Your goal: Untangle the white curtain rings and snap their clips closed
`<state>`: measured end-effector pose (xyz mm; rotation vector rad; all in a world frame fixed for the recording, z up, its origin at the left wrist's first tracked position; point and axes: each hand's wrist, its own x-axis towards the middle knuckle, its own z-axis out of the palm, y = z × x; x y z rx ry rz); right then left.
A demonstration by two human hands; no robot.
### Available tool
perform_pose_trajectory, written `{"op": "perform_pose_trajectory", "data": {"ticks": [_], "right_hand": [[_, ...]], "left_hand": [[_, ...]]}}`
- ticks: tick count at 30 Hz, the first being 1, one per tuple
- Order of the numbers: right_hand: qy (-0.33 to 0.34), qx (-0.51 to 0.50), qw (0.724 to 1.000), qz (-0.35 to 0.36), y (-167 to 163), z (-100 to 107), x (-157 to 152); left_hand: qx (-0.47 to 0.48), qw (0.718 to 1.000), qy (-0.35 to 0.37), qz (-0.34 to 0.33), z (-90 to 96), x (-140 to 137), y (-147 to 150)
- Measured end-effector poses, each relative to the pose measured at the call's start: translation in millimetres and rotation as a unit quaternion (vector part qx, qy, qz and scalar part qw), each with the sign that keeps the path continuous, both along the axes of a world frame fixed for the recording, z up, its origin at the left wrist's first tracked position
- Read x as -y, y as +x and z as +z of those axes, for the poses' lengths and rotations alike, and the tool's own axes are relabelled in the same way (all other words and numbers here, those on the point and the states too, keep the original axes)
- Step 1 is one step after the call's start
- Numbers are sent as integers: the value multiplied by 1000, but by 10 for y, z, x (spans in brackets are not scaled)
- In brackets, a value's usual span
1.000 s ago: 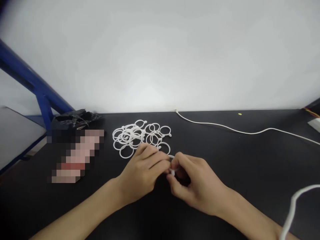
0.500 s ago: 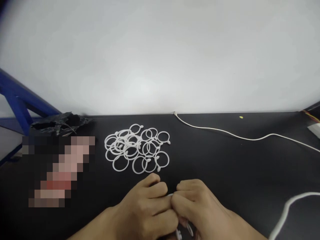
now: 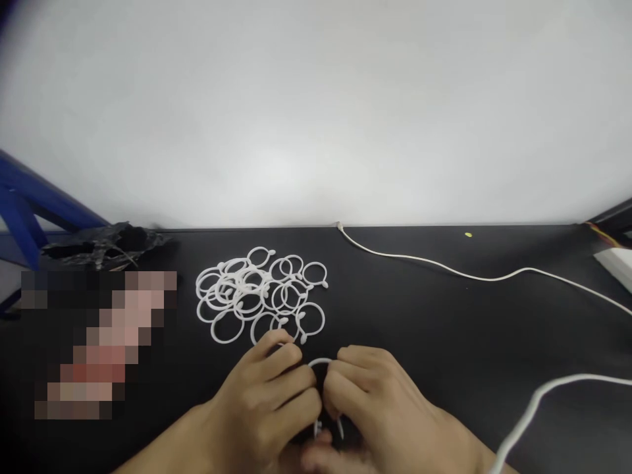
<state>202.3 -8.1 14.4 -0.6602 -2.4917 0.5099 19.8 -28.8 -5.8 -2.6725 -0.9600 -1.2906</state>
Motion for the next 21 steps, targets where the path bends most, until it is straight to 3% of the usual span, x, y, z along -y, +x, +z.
{"op": "perform_pose_trajectory", "data": {"ticks": [10,17,21], "right_hand": [[9,-9,1000,-23,21,18,-100],[73,24,988,-130,47,-25,-132],[48,48,993,-101,83,-18,-203]], "left_hand": [[-26,997,17,68,-14,-55,-87],[-41,992,25,121,-1,-64,-105],[-46,991,16,126,-18,-68,-120]]}}
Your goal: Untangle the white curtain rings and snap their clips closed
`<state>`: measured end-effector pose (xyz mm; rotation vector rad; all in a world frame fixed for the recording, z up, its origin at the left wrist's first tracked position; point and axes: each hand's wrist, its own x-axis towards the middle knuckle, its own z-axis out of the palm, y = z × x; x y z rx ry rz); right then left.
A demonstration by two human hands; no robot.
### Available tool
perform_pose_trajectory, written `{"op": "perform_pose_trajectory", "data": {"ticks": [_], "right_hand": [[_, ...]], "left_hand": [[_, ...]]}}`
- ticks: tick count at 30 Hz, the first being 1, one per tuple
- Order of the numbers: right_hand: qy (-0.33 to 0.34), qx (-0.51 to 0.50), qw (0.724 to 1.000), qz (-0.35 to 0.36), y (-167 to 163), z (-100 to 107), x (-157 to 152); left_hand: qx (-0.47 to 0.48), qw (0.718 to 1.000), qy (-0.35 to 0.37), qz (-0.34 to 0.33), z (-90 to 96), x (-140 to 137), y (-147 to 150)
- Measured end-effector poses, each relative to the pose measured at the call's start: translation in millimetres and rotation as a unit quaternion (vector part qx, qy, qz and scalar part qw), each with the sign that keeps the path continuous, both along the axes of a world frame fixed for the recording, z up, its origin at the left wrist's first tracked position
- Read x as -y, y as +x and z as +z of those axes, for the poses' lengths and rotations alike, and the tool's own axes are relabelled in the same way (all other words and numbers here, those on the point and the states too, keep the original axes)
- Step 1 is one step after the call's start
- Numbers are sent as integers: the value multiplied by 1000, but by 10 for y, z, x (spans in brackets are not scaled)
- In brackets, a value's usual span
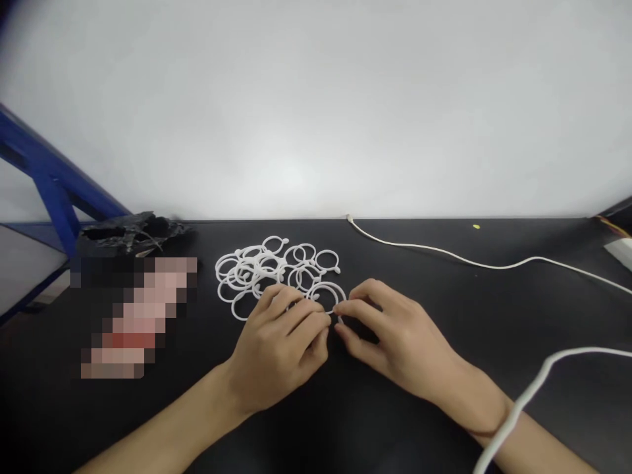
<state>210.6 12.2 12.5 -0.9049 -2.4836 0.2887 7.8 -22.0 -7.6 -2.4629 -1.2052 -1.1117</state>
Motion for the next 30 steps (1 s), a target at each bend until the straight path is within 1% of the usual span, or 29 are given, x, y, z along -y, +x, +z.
{"op": "perform_pose_trajectory", "data": {"ticks": [2,3,5,7,9,11,14,18,22,24,26,28,30], "right_hand": [[-20,9,1000,19,38,18,-45],[-21,12,1000,13,65,26,-71],[4,11,1000,-28,138,32,-131],[26,33,995,-85,225,21,-200],[31,72,988,-133,312,-5,-268],[35,110,981,-157,384,-36,-319],[47,137,975,-166,442,-73,-337],[62,157,969,-181,439,-76,-278],[89,164,960,-207,376,-15,-174],[101,125,968,-192,311,30,-94],[92,59,984,-142,221,63,8],[48,-1,997,-60,117,69,122],[-14,-61,998,10,23,50,227]], "left_hand": [[5,1000,-8,-8,-10,-3,-1],[8,1000,-14,-12,-16,-6,-1],[11,1000,-27,-5,-31,-17,-1],[10,999,-43,26,-50,-29,-2],[5,996,-65,61,-65,-36,-2],[-5,993,-89,74,-68,-31,0],[-21,992,-109,67,-54,-9,8],[-45,994,-91,51,-43,7,5],[-86,993,-75,37,-51,2,-13],[-96,993,-62,28,-45,16,-7],[-89,995,-42,16,-26,51,17],[-68,997,-35,6,7,103,51],[-45,998,-38,2,43,160,79]]}}
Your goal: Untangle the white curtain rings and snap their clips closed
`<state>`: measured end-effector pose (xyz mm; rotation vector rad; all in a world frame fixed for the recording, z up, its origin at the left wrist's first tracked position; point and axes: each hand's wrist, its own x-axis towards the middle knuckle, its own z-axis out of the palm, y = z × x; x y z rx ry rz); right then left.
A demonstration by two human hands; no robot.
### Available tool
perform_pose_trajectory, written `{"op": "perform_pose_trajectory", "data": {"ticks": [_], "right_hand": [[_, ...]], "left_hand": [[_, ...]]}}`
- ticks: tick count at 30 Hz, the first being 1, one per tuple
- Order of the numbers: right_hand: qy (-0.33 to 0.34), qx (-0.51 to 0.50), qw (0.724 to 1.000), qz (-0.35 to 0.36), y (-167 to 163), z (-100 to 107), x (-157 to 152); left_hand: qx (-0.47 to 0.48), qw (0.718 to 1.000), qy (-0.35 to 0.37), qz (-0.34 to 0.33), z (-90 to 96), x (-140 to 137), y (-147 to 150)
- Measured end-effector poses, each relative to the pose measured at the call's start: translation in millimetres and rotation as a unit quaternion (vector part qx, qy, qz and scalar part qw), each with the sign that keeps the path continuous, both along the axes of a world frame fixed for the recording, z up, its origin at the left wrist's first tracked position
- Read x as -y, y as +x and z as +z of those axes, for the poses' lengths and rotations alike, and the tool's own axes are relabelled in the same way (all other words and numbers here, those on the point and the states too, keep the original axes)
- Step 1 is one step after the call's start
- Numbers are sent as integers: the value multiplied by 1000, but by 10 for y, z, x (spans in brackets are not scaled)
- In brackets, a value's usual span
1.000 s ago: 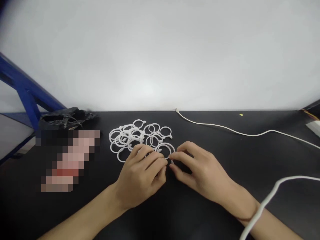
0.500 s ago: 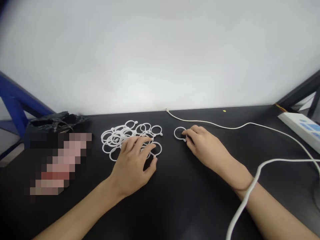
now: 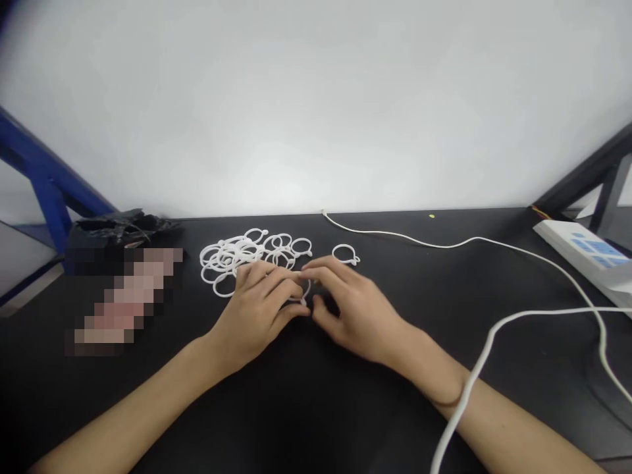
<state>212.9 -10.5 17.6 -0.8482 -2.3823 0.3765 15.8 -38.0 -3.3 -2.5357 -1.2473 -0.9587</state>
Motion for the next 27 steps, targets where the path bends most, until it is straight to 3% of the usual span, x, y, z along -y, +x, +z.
{"op": "perform_pose_trajectory", "data": {"ticks": [5,11,16,21,24,27], "right_hand": [[-135,-97,986,23,-95,-20,146],[-201,-57,976,61,-75,61,190],[-213,-104,965,116,-109,36,269],[-181,-141,965,125,-123,-21,337],[-150,-102,979,90,-100,-46,280],[-96,-61,994,6,-71,-63,151]], "left_hand": [[63,998,15,-16,44,72,-8],[81,989,-97,-72,22,76,-31],[108,969,-159,-154,128,191,6],[115,962,-129,-214,197,276,33],[102,970,-123,-185,141,246,31],[113,982,-100,-114,66,163,8]]}}
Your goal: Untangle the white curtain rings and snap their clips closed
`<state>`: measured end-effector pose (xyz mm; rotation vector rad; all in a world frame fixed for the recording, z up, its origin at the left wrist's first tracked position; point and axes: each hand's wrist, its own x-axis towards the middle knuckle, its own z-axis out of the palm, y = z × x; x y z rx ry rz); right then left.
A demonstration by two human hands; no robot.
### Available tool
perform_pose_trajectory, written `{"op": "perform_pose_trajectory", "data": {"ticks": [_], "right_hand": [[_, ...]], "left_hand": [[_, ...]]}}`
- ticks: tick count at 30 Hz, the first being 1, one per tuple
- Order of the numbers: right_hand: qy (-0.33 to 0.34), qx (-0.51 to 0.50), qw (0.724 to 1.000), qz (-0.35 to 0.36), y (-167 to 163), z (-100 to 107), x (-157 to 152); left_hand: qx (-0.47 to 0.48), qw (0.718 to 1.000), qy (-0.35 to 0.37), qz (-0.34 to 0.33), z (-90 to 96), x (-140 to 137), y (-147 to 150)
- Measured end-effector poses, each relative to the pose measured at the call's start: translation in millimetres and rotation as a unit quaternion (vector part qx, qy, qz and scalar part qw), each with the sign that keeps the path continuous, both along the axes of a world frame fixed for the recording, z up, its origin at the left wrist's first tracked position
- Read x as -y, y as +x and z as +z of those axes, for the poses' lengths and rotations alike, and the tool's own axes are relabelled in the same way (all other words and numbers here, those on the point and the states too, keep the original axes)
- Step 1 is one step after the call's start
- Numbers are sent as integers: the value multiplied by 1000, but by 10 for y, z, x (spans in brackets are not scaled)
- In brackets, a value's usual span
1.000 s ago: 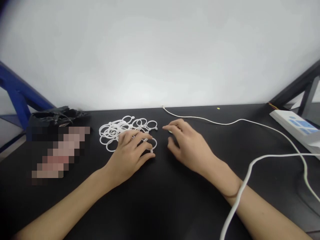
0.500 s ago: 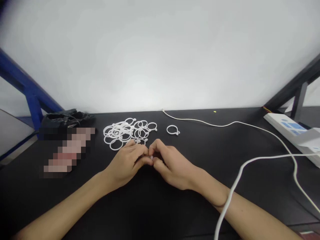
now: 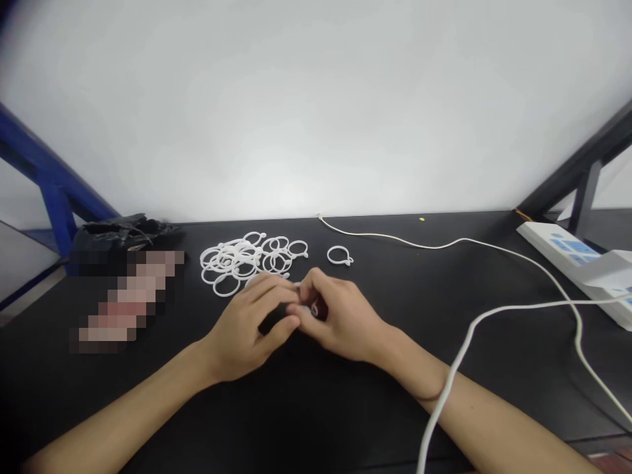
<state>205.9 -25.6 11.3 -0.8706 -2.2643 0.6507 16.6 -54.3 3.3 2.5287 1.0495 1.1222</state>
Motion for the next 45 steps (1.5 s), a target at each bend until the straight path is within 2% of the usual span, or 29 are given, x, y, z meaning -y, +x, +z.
{"op": "perform_pose_trajectory", "data": {"ticks": [3,6,9,14,18,23,27,29,31,34,37,39,43,45], "right_hand": [[74,46,992,-89,55,-9,-169],[122,82,974,-173,152,-9,-344],[151,81,957,-232,255,-11,-491],[120,54,954,-268,336,-55,-630],[132,76,946,-285,357,-98,-674],[131,93,937,-311,393,-117,-697],[153,104,931,-315,365,-105,-681],[180,94,930,-305,320,-77,-639],[195,74,941,-267,257,-36,-564],[175,52,972,-145,144,20,-413],[149,56,987,-21,41,30,-278],[141,62,988,8,-7,17,-221],[143,38,989,10,-57,6,-149],[108,9,993,49,-77,16,-105]], "left_hand": [[-24,994,17,103,-66,-108,-47],[-99,974,20,201,-124,-213,-111],[-150,957,36,246,-168,-287,-161],[-183,948,61,254,-207,-329,-188],[-198,942,82,258,-204,-339,-202],[-176,942,114,261,-166,-341,-198],[-148,951,141,232,-122,-321,-180],[-131,961,141,199,-99,-309,-171],[-113,973,132,154,-78,-297,-161],[-89,986,115,85,-62,-276,-142],[-59,993,90,47,-60,-251,-120],[-40,996,71,38,-55,-235,-110],[-23,999,40,5,-8,-205,-115],[-25,999,27,-34,28,-189,-124]]}}
